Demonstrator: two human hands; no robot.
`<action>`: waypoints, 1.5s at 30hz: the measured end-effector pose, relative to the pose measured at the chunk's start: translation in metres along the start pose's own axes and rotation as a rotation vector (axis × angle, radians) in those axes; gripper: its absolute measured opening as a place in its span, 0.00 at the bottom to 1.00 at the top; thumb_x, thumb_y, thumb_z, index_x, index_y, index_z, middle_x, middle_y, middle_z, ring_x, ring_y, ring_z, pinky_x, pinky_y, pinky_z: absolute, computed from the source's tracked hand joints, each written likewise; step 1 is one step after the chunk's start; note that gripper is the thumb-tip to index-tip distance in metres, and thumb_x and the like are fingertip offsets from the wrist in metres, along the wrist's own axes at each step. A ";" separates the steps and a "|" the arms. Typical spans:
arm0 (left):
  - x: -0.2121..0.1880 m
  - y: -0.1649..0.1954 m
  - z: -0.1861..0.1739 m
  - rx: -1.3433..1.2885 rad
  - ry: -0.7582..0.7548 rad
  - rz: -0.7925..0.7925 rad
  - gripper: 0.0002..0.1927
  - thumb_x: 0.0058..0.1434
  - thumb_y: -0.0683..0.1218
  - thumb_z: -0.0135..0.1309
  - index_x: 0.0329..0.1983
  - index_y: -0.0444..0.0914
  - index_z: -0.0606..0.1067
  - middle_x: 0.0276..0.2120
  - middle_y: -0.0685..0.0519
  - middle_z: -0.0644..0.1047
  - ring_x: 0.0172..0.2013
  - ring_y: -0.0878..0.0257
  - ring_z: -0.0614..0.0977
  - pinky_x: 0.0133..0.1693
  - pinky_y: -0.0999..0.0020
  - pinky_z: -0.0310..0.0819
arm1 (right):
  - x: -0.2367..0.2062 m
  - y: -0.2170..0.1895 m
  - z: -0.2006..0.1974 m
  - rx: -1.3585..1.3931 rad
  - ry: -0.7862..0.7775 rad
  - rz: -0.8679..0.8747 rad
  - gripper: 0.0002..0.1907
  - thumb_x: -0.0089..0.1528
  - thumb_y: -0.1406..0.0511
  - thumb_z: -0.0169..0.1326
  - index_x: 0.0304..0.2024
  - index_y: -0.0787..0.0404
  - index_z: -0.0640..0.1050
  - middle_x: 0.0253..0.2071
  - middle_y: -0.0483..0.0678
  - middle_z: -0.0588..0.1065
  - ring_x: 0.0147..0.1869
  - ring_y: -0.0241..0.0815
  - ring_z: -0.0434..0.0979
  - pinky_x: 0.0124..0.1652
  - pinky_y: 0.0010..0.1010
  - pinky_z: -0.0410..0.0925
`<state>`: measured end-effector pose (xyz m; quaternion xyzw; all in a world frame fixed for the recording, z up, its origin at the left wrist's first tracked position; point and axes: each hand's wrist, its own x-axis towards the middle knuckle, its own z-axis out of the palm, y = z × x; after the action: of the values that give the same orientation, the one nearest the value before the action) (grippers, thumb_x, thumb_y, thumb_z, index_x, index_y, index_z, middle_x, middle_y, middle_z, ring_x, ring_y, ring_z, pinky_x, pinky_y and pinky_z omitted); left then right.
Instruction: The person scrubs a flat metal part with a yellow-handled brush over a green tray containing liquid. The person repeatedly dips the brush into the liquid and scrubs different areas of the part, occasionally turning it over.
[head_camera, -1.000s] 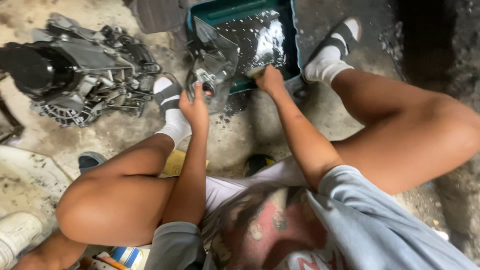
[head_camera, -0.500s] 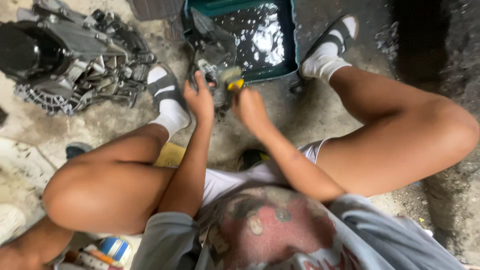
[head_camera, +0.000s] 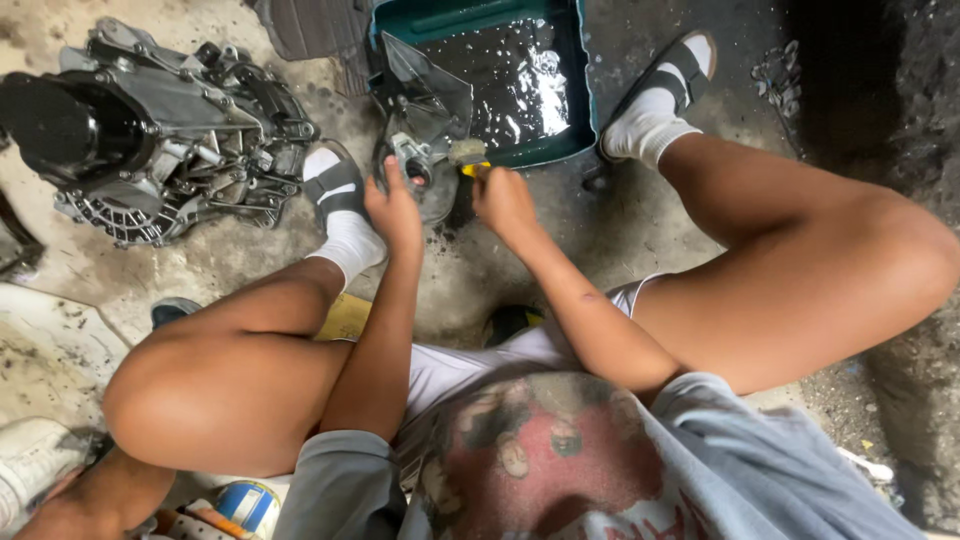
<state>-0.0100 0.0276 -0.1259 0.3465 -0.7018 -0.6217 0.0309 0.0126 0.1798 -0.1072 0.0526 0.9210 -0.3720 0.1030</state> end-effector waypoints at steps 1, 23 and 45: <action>0.001 0.001 0.001 0.016 0.016 -0.034 0.25 0.68 0.57 0.53 0.51 0.28 0.75 0.32 0.48 0.80 0.27 0.64 0.73 0.31 0.66 0.68 | 0.001 0.001 -0.001 0.024 0.031 0.008 0.09 0.59 0.68 0.54 0.37 0.69 0.82 0.31 0.68 0.76 0.37 0.69 0.78 0.38 0.55 0.71; 0.003 0.003 0.004 -0.728 -0.125 -0.470 0.24 0.70 0.60 0.42 0.41 0.37 0.77 0.33 0.50 0.80 0.34 0.58 0.81 0.42 0.63 0.73 | -0.046 -0.042 -0.044 -0.050 -0.242 -0.092 0.14 0.59 0.70 0.51 0.46 0.69 0.79 0.29 0.69 0.77 0.34 0.70 0.79 0.37 0.58 0.71; -0.004 -0.011 0.022 -0.640 -0.218 -0.254 0.30 0.71 0.62 0.40 0.54 0.33 0.76 0.48 0.49 0.79 0.48 0.57 0.79 0.54 0.63 0.70 | -0.061 -0.075 -0.064 0.046 -0.122 -0.192 0.21 0.57 0.74 0.50 0.53 0.72 0.77 0.31 0.71 0.75 0.35 0.71 0.78 0.38 0.57 0.70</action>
<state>-0.0127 0.0482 -0.1389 0.3352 -0.4224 -0.8420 -0.0148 0.0493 0.1691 0.0021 -0.0562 0.9051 -0.4035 0.1217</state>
